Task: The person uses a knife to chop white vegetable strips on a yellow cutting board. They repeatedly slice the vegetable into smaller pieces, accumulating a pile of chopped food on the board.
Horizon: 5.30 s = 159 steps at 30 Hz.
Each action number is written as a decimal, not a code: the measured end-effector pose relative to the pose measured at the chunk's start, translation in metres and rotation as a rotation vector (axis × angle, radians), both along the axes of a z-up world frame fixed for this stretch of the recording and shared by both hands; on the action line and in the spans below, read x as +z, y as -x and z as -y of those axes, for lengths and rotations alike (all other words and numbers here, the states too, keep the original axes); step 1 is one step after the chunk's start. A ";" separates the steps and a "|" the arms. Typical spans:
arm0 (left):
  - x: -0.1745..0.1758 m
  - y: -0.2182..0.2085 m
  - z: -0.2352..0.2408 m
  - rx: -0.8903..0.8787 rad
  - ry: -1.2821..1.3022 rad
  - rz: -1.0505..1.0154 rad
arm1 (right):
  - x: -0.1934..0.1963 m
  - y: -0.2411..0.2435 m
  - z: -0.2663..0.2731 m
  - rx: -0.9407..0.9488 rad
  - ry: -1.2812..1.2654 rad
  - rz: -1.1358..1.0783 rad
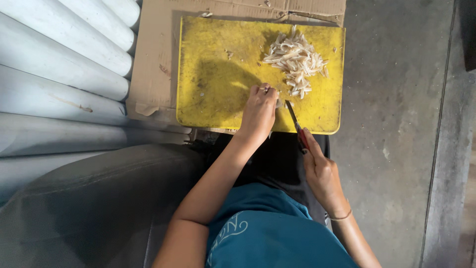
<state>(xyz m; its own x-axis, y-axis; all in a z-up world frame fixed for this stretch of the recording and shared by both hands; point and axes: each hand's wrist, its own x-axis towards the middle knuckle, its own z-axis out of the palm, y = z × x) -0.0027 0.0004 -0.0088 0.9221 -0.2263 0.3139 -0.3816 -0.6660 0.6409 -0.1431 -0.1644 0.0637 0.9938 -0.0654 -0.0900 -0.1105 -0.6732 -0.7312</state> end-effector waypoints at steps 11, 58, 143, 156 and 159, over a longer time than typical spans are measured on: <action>0.004 -0.002 -0.001 0.003 0.009 -0.015 | -0.008 -0.002 0.005 0.011 0.024 0.104; 0.001 -0.004 0.002 0.013 -0.084 0.012 | -0.004 0.001 -0.019 0.085 0.252 0.133; 0.002 -0.003 0.000 0.026 0.009 0.008 | -0.011 -0.030 -0.023 0.127 0.334 0.091; 0.003 0.001 -0.003 0.013 0.003 -0.006 | 0.002 0.004 0.013 0.047 0.031 -0.088; 0.001 0.002 -0.003 0.011 0.004 -0.001 | 0.001 -0.003 0.012 0.065 0.001 0.035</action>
